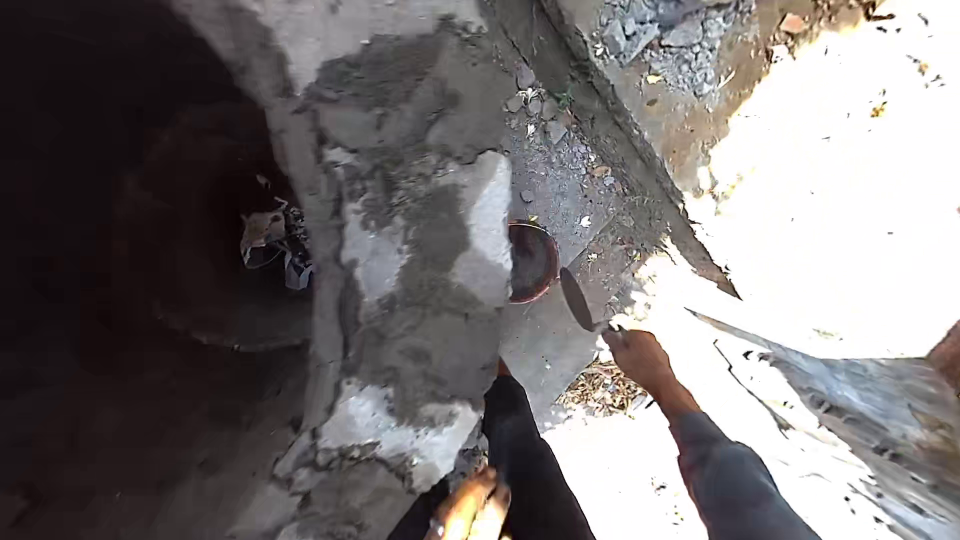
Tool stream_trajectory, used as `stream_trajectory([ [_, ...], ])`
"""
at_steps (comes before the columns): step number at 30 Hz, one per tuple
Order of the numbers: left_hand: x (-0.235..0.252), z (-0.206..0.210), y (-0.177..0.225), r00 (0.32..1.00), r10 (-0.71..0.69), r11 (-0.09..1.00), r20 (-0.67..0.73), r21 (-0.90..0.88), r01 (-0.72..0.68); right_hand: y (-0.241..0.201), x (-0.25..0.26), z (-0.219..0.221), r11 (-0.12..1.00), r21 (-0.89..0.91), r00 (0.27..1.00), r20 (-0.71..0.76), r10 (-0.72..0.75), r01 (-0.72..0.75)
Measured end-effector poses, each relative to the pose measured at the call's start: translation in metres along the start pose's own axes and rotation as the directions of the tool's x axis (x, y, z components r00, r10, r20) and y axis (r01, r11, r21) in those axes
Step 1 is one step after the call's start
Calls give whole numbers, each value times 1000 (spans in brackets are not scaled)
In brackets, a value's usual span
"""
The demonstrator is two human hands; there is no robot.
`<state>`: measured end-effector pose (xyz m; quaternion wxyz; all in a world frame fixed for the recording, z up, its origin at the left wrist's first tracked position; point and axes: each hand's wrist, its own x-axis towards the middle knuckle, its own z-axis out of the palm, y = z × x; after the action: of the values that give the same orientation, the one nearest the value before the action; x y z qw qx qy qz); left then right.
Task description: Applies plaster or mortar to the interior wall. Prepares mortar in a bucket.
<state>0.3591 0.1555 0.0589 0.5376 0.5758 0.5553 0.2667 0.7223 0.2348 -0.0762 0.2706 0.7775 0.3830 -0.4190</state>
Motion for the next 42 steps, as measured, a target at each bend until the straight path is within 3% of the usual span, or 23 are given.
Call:
stream_trajectory([
  [2, 24, 53, -22, 978, -188, 981, 94, 68, 183, 0, 52, 26, 1000, -6, 997, 68, 21, -20],
  [5, 68, 113, -72, 917, -394, 906, 56, 192, 377, -15, 137, 53, 999, -25, 990, 134, 40, -37],
  [8, 117, 156, -126, 823, -568, 817, 5, 131, 562, -38, 184, 60, 998, 48, 994, 102, 26, -31],
  [10, 145, 177, -161, 758, -651, 757, -43, 46, 652, -78, 174, 17, 992, 74, 922, 382, 68, -104],
  [11, 160, 186, -180, 731, -680, 731, -64, 23, 682, -88, 179, 19, 991, 79, 916, 395, 68, -108],
  [13, 189, 197, -215, 688, -721, 689, -84, 19, 724, -76, 218, 94, 994, 105, 992, 126, 19, -32],
  [14, 205, 201, -229, 664, -742, 666, -89, 11, 746, -68, 237, 124, 996, 86, 994, 111, 7, -17],
  [16, 239, 211, -253, 617, -776, 626, -130, -43, 778, -55, 255, 139, 1000, 2, 979, 206, -4, 4],
  [18, 266, 219, -272, 575, -803, 591, -154, -89, 802, -42, 257, 120, 995, -81, 958, 287, -29, 54],
  [21, 303, 225, -284, 551, -818, 573, -166, -139, 808, -34, 269, 99, 990, -89, 953, 290, -82, 112],
  [25, 332, 234, -293, 558, -824, 566, -103, -91, 819, -64, 269, 125, 984, -63, 912, 390, -128, 165],
  [28, 340, 236, -304, 581, -813, 583, -46, -34, 812, -62, 269, 128, 971, -87, 894, 416, -166, 221],
  [30, 342, 236, -305, 600, -799, 601, -38, 9, 799, -57, 266, 110, 990, 61, 907, 396, -144, 131],
  [31, 342, 237, -305, 612, -789, 612, -47, 25, 790, -61, 260, 99, 978, 209, 917, 387, -97, 15],
  [32, 341, 238, -306, 624, -779, 624, -54, 27, 781, -72, 253, 91, 911, 388, 926, 378, -19, -140],
  [33, 340, 239, -307, 631, -774, 631, -61, 14, 776, -82, 253, 91, 776, 565, 914, 405, 35, -281],
  [35, 339, 242, -313, 634, -768, 637, -87, -5, 771, -82, 284, 114, 398, 767, 804, 584, -109, -503],
  [36, 340, 242, -312, 626, -776, 628, -84, -7, 778, -83, 297, 133, 309, 767, 754, 629, -187, -563],
  [37, 342, 240, -308, 607, -791, 609, -77, -5, 793, -85, 302, 153, 322, 751, 731, 650, -208, -576],
  [38, 344, 239, -300, 583, -810, 585, -69, -14, 811, -85, 301, 169, 428, 727, 733, 653, -190, -537],
  [40, 342, 240, -306, 590, -804, 594, -71, -55, 803, -69, 290, 177, 744, 577, 770, 623, -133, -338],
  [42, 330, 244, -316, 622, -781, 624, -55, -69, 778, -35, 271, 174, 884, 454, 833, 529, -162, -116],
])
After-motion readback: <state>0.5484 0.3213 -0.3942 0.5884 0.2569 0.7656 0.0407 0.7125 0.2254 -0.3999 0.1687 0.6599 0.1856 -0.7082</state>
